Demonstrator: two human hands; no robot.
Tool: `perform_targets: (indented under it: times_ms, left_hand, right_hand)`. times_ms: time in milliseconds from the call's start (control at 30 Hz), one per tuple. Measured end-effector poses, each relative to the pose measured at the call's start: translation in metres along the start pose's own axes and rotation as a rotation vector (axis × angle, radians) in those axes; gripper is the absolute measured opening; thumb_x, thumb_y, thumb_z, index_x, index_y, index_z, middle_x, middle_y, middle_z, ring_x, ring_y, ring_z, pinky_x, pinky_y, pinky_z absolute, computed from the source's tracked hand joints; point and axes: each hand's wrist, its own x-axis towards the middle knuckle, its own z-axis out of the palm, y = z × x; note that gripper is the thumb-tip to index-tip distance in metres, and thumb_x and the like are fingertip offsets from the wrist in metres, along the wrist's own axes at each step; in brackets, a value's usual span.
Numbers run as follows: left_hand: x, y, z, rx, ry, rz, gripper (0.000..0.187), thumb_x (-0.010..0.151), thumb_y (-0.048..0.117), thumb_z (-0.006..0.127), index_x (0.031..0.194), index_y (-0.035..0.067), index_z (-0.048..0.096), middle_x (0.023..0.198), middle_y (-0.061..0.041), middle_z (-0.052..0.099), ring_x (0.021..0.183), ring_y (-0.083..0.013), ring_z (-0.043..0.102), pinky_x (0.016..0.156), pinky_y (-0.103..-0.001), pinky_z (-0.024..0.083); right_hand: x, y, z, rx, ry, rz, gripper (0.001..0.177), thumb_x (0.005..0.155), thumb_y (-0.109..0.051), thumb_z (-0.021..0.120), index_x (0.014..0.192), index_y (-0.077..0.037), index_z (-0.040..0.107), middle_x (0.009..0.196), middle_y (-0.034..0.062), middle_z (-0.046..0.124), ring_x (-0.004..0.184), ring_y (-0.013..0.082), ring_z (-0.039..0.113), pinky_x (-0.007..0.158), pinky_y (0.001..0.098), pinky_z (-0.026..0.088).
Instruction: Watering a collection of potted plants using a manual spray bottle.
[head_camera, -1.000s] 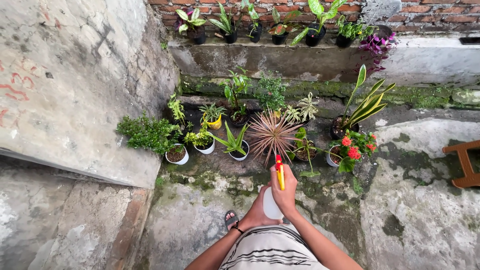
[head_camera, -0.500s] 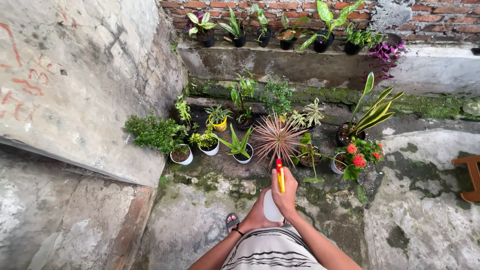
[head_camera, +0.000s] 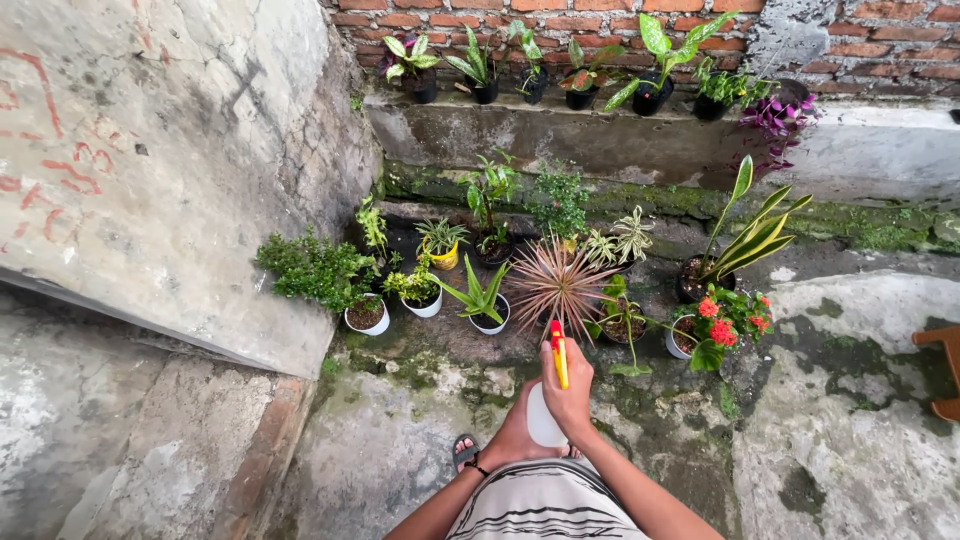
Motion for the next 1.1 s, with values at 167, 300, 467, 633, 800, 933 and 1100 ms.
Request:
perform_targets:
  times_ms: [167, 300, 467, 633, 800, 933, 1100]
  left_hand:
    - [0.001, 0.003, -0.001, -0.011, 0.014, 0.056, 0.122, 0.059, 0.049, 0.092, 0.150, 0.007, 0.023, 0.157, -0.018, 0.035, 0.137, -0.0302, 0.044, 0.108, -0.039, 0.042]
    - [0.000, -0.003, -0.002, 0.004, 0.052, 0.038, 0.116, 0.059, 0.044, 0.093, 0.147, 0.005, 0.027, 0.147, -0.017, 0.045, 0.128, -0.0270, 0.051, 0.102, -0.036, 0.045]
    - [-0.005, 0.010, -0.005, 0.050, 0.064, -0.018, 0.116, 0.060, 0.048, 0.092, 0.147, 0.007, 0.028, 0.146, -0.015, 0.046, 0.129, -0.0275, 0.052, 0.103, -0.037, 0.045]
    - [-0.006, 0.012, -0.006, 0.117, 0.081, -0.019, 0.121, 0.059, 0.052, 0.092, 0.150, 0.007, 0.025, 0.148, -0.015, 0.045, 0.129, -0.0289, 0.053, 0.103, -0.039, 0.047]
    - [-0.006, 0.017, -0.006, 0.107, 0.098, -0.028, 0.125, 0.057, 0.050, 0.093, 0.151, 0.006, 0.024, 0.149, -0.016, 0.046, 0.131, -0.0297, 0.053, 0.104, -0.040, 0.049]
    - [-0.006, 0.012, -0.007, 0.107, 0.093, -0.029, 0.124, 0.058, 0.048, 0.093, 0.152, 0.007, 0.023, 0.152, -0.017, 0.044, 0.134, -0.0305, 0.051, 0.108, -0.041, 0.047]
    - [-0.005, 0.005, -0.008, 0.095, 0.095, -0.031, 0.121, 0.056, 0.050, 0.093, 0.148, 0.007, 0.027, 0.147, -0.016, 0.048, 0.130, -0.0294, 0.053, 0.103, -0.040, 0.047]
  right_hand:
    - [0.004, -0.001, -0.001, 0.090, -0.065, -0.026, 0.024, 0.104, -0.031, 0.052, 0.095, -0.009, 0.059, 0.079, 0.0030, 0.060, 0.056, 0.0119, 0.061, 0.050, 0.0244, 0.052]
    - [0.008, -0.011, -0.004, 0.094, -0.157, -0.084, 0.014, 0.099, -0.025, 0.057, 0.102, -0.013, 0.064, 0.091, 0.0013, 0.068, 0.073, 0.0133, 0.061, 0.068, 0.0302, 0.050]
    - [0.008, 0.002, -0.002, 0.151, -0.302, -0.028, 0.015, 0.095, -0.017, 0.063, 0.108, -0.013, 0.060, 0.106, 0.0039, 0.073, 0.074, 0.0147, 0.064, 0.069, 0.0321, 0.051]
    - [0.009, 0.007, 0.004, 0.147, -0.322, -0.048, 0.014, 0.096, -0.024, 0.064, 0.105, -0.013, 0.059, 0.103, 0.0055, 0.076, 0.076, 0.0157, 0.069, 0.067, 0.0318, 0.055]
    - [0.006, 0.019, 0.010, 0.091, -0.264, -0.061, 0.020, 0.097, -0.031, 0.066, 0.092, -0.013, 0.059, 0.071, 0.0003, 0.065, 0.054, 0.0106, 0.054, 0.051, 0.0246, 0.047]
    - [0.004, 0.012, 0.009, 0.076, -0.218, -0.091, 0.024, 0.096, -0.033, 0.066, 0.085, -0.013, 0.059, 0.066, -0.0014, 0.063, 0.051, 0.0096, 0.053, 0.049, 0.0246, 0.046]
    - [0.001, 0.027, 0.014, 0.019, -0.174, -0.080, 0.027, 0.098, -0.036, 0.065, 0.082, -0.014, 0.059, 0.060, -0.0041, 0.058, 0.047, 0.0077, 0.046, 0.044, 0.0232, 0.040]
